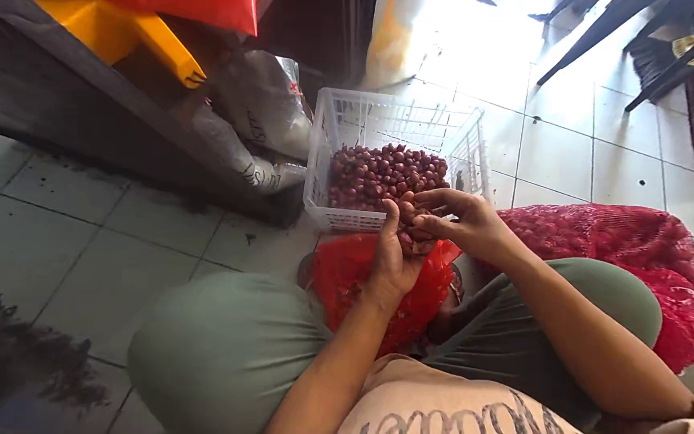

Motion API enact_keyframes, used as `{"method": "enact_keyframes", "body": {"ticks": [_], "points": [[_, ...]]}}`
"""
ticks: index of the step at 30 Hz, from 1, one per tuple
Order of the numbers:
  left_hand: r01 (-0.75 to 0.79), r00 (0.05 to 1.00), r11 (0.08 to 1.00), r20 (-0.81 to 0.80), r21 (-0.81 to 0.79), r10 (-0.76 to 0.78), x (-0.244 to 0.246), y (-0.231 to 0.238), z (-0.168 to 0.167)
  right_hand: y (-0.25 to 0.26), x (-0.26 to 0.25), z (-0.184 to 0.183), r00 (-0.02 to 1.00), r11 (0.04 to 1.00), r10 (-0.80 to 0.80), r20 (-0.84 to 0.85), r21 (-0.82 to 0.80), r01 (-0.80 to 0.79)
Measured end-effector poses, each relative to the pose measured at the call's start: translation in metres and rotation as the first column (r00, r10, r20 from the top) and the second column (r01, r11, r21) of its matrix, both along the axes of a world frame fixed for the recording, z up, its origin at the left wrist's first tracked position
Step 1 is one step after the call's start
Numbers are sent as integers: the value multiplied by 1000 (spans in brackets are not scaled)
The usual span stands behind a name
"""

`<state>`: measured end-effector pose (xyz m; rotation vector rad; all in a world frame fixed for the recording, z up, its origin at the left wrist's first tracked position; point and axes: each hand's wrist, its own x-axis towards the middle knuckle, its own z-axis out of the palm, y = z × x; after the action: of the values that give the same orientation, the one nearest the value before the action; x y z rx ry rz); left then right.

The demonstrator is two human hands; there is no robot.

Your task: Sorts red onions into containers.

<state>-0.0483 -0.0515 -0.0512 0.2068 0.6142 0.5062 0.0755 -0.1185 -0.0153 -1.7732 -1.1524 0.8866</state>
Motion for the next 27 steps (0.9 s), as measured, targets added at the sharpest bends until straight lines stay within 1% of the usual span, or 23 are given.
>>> {"method": "enact_keyframes", "body": {"ticks": [2, 3, 4, 6, 7, 8, 9, 11, 12, 13, 14, 15, 16, 17, 19, 21, 24, 26, 27], "points": [[20, 999, 999, -28, -41, -21, -1, -3, -3, 4, -8, -8, 997, 997, -71, 22, -26, 72], [19, 999, 996, -28, -82, -21, -2, -4, -3, 6, -11, -13, 993, 993, -114, -26, -26, 113], [16, 1000, 993, -23, -116, -19, -2, -4, -3, 8, -14, -16, 980, 986, -168, -110, -43, 164], [-5, 1000, 989, -10, -144, 3, -3, -3, -5, 15, -16, -20, 908, 958, -286, -306, -86, 273], [-20, 1000, 989, -4, -146, 19, -4, -1, -6, 18, -16, -19, 871, 947, -320, -373, -105, 304], [-32, 999, 989, 1, -141, 33, -4, 1, -8, 20, -16, -19, 862, 948, -318, -395, -110, 299], [-38, 999, 990, -5, -138, 38, -5, 3, -9, 21, -14, -20, 888, 963, -269, -374, -95, 252], [-20, 999, 993, -46, -120, 14, -5, 7, -11, 19, -11, -23, 968, 994, -100, -229, -53, 90], [-11, 998, 993, -67, -121, 3, -5, 8, -12, 20, -10, -25, 987, 998, -38, -154, -56, 30], [-1, 998, 993, -70, -120, -7, -5, 9, -13, 21, -9, -28, 996, 998, -8, -90, -66, 2], [7, 998, 993, -68, -116, -15, -5, 10, -14, 22, -9, -31, 998, 998, -12, -63, -70, 8], [15, 998, 994, -56, -108, -21, -6, 10, -16, 24, -8, -35, 995, 997, -43, -94, -71, 36], [28, 999, 995, -34, -93, -31, -7, 11, -17, 27, -6, -37, 978, 994, -89, -189, -77, 75], [38, 999, 996, -9, -77, -39, -8, 12, -18, 29, -3, -37, 936, 987, -148, -319, -101, 121], [29, 1000, 998, 8, -59, -29, -8, 15, -17, 34, 5, -33, 801, 970, -243, -546, -162, 183], [14, 1000, 999, -2, -42, -14, -8, 17, -17, 36, 10, -30, 663, 958, -286, -691, -203, 201], [5, 999, 1000, -40, 30, -4, -9, 15, -16, 38, 6, -28, 494, 936, -333, -803, -218, 277], [-1, 998, 994, -54, 109, 7, -8, 11, -18, 37, -2, -32, 438, 916, -331, -836, -173, 362], [-1, 998, 988, -69, 154, 12, -7, 8, -19, 36, -6, -34, 437, 907, -327, -838, -148, 394]]}}
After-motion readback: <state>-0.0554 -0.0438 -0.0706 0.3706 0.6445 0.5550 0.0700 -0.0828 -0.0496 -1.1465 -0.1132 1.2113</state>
